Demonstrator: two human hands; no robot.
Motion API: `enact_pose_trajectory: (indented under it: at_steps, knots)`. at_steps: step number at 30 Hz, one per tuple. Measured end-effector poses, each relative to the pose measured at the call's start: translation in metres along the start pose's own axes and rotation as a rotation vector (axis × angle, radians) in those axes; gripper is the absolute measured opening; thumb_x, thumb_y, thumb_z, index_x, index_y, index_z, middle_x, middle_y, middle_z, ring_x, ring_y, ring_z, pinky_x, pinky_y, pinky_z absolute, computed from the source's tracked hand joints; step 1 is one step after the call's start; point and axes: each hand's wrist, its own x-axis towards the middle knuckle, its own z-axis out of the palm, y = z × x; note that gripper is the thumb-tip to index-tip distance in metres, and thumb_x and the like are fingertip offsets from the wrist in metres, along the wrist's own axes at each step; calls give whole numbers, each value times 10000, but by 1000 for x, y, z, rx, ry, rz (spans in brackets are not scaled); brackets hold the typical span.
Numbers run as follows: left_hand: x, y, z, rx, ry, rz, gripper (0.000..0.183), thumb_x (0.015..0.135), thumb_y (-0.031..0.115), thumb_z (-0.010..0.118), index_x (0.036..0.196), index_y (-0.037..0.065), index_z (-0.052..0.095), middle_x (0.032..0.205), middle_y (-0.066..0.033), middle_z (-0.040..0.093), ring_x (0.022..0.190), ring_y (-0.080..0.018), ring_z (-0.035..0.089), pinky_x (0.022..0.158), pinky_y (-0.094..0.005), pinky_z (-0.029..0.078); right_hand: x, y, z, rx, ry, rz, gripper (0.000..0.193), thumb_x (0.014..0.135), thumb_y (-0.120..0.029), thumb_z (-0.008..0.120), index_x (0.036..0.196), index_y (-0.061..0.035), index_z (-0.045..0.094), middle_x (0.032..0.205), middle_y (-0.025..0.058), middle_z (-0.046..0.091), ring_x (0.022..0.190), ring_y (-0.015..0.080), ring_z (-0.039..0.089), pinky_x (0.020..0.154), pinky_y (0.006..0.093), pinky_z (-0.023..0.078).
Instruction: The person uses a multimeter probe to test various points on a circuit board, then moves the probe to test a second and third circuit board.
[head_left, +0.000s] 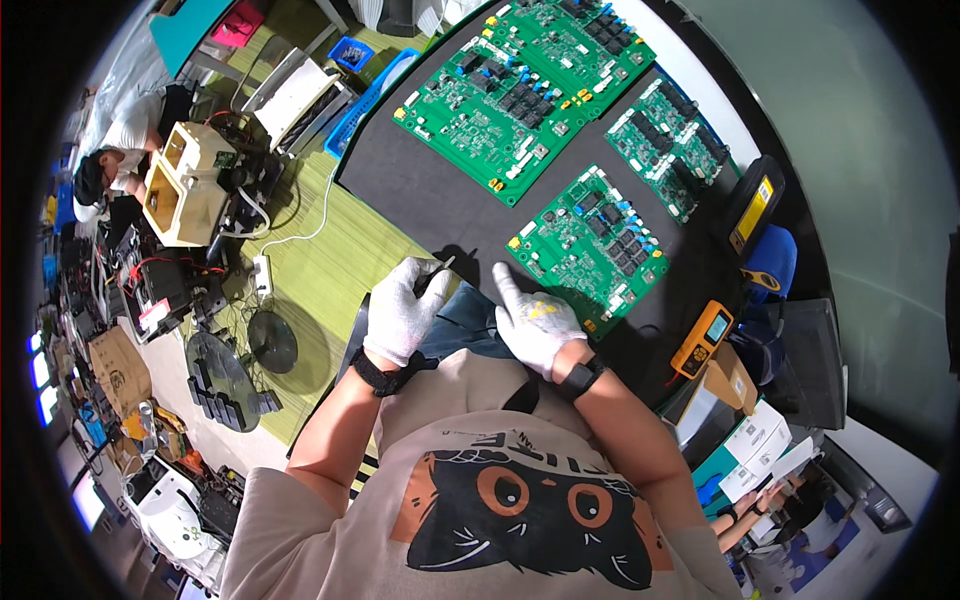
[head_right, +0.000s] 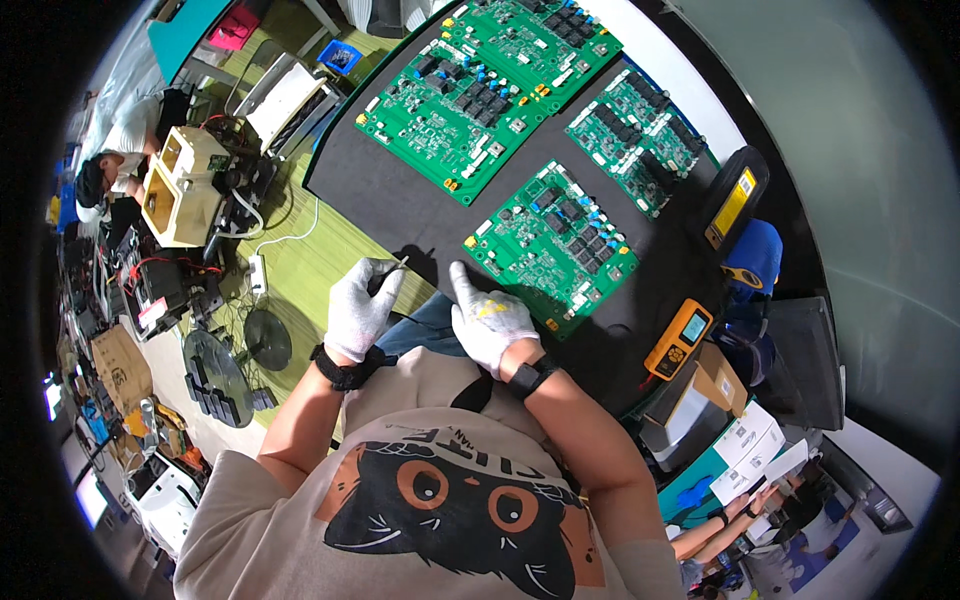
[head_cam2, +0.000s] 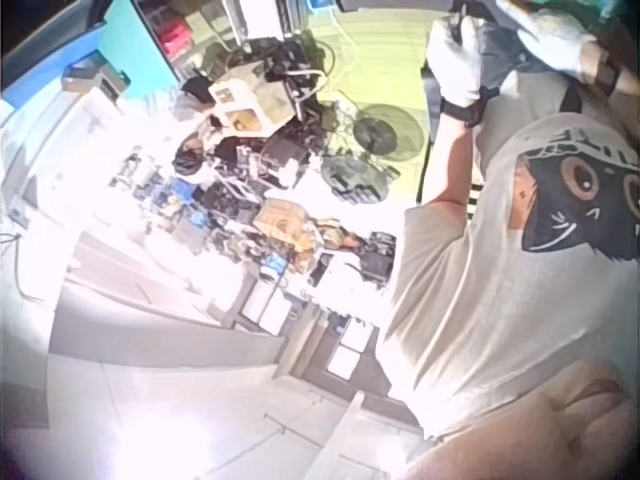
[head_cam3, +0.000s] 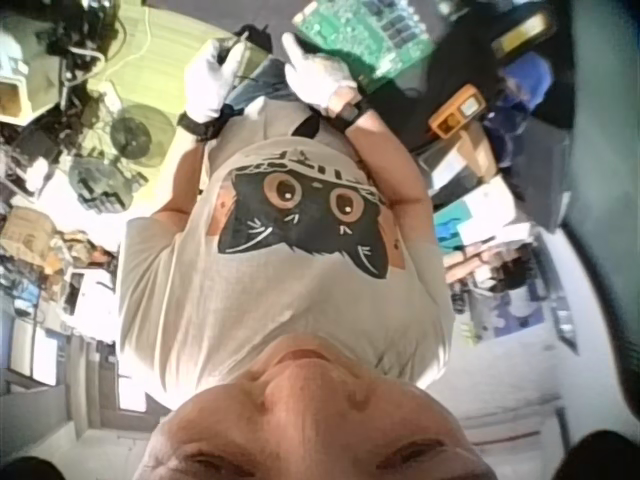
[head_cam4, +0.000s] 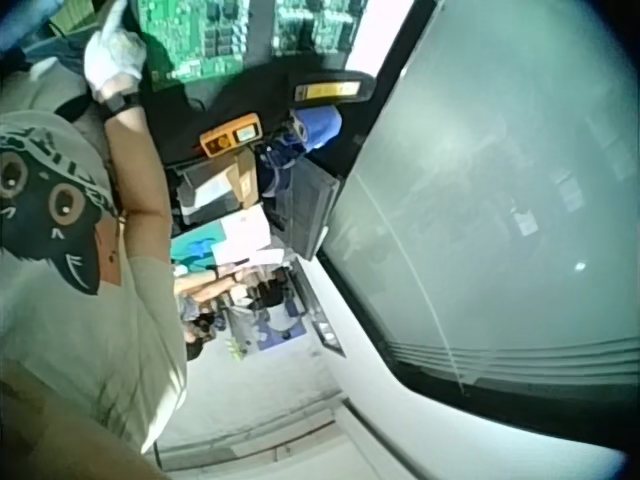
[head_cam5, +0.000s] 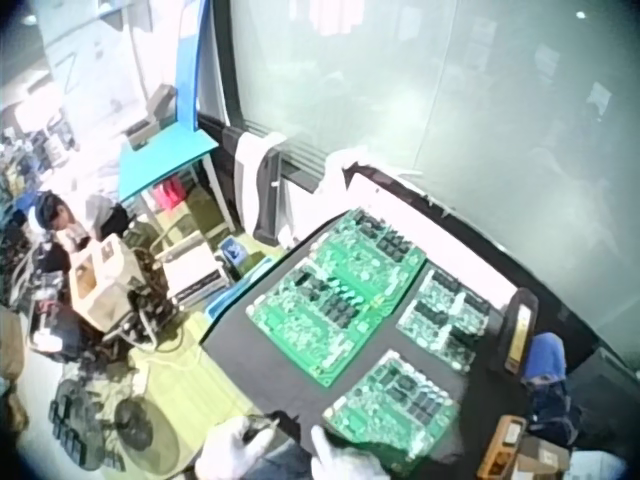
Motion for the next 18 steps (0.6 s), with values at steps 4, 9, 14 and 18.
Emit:
enact_pose_trajectory:
  at_steps: [4, 9, 14, 18]
  knots:
    - [1, 3, 1, 14, -40, 33, 173, 842, 155, 731, 929, 16, 676, 785, -139, 690, 700, -222, 685, 660, -310, 532, -1, 4, 5, -64, -158, -399, 399, 948, -215, 343, 1226, -148, 621, 1011, 183, 691, 939, 374, 658, 821, 479, 506]
    - [4, 6, 9, 41, -65, 122, 182, 828, 158, 736, 926, 17, 675, 795, -159, 684, 700, -290, 677, 643, -342, 528, -18, 43, 7, 100, 207, -363, 358, 916, -187, 446, 1214, -100, 623, 974, 153, 688, 914, 353, 629, 824, 469, 492]
    - [11, 14, 19, 47, -136, 180, 183, 832, 179, 724, 905, 21, 666, 816, -175, 678, 731, -339, 667, 651, -376, 524, -55, 97, 13, 76, 424, -253, 355, 886, -143, 479, 1210, -131, 624, 887, 157, 667, 810, 356, 619, 731, 491, 482]
    - [19, 22, 30, 121, -175, 241, 195, 841, 200, 722, 908, 25, 667, 813, -176, 675, 715, -340, 658, 639, -372, 518, -85, 137, 30, 66, 653, -119, 299, 874, -103, 538, 1148, -119, 655, 809, 158, 638, 770, 357, 607, 706, 483, 483]
